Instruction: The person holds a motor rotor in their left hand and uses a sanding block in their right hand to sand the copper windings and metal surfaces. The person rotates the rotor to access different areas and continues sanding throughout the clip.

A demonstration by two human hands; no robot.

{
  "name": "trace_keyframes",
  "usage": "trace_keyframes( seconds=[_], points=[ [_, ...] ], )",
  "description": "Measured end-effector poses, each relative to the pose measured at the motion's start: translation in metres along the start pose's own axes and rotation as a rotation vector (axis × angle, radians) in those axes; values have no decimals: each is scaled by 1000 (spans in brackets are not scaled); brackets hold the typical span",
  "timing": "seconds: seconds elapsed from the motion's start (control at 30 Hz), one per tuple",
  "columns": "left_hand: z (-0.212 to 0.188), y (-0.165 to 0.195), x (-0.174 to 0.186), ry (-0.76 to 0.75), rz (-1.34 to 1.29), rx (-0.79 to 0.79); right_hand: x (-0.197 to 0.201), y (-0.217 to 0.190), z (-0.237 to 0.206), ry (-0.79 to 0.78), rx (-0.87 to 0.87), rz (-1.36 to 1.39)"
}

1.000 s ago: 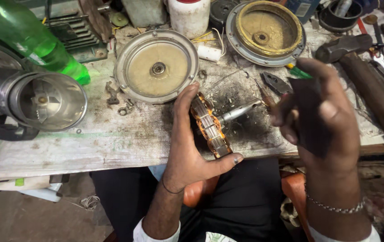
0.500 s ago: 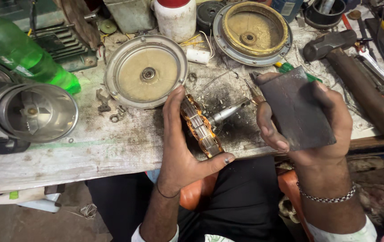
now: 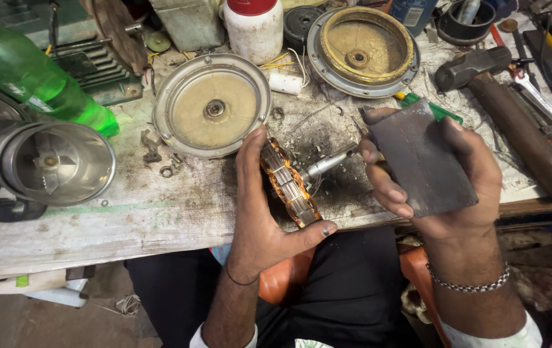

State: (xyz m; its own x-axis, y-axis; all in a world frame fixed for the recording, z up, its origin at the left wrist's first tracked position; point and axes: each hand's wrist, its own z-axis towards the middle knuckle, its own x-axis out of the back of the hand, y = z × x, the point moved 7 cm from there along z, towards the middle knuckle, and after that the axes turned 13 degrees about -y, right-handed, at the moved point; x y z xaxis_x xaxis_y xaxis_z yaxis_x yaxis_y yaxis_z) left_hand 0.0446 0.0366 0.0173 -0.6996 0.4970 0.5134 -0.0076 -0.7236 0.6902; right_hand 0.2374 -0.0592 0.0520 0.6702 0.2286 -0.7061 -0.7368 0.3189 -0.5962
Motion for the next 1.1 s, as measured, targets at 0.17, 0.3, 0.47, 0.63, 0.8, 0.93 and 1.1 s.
trace_keyframes(
  seconds=[0.17, 0.3, 0.47, 0.63, 0.8, 0.93, 1.1],
  points=[
    [0, -2, -1, -4, 2, 3, 2, 2, -1, -3, -2, 36],
    [0, -3, -2, -12, 3, 0, 1, 4, -2, -72, -7, 60],
    [-1, -5, -2, -5, -10, 2, 3, 5, -4, -134, -5, 98],
    [-1, -6, -1, 0, -35, 4, 6, 4, -6, -146, 15, 75],
    [0, -4, -1, 10, -39, -13, 10, 5, -7, -129, 25, 74],
    [0, -2, 1, 15, -51, -13, 10, 6, -7, -148, 11, 123],
    [-1, -2, 2, 18, -63, -7, 10, 6, -7, -147, 12, 86]
  ],
)
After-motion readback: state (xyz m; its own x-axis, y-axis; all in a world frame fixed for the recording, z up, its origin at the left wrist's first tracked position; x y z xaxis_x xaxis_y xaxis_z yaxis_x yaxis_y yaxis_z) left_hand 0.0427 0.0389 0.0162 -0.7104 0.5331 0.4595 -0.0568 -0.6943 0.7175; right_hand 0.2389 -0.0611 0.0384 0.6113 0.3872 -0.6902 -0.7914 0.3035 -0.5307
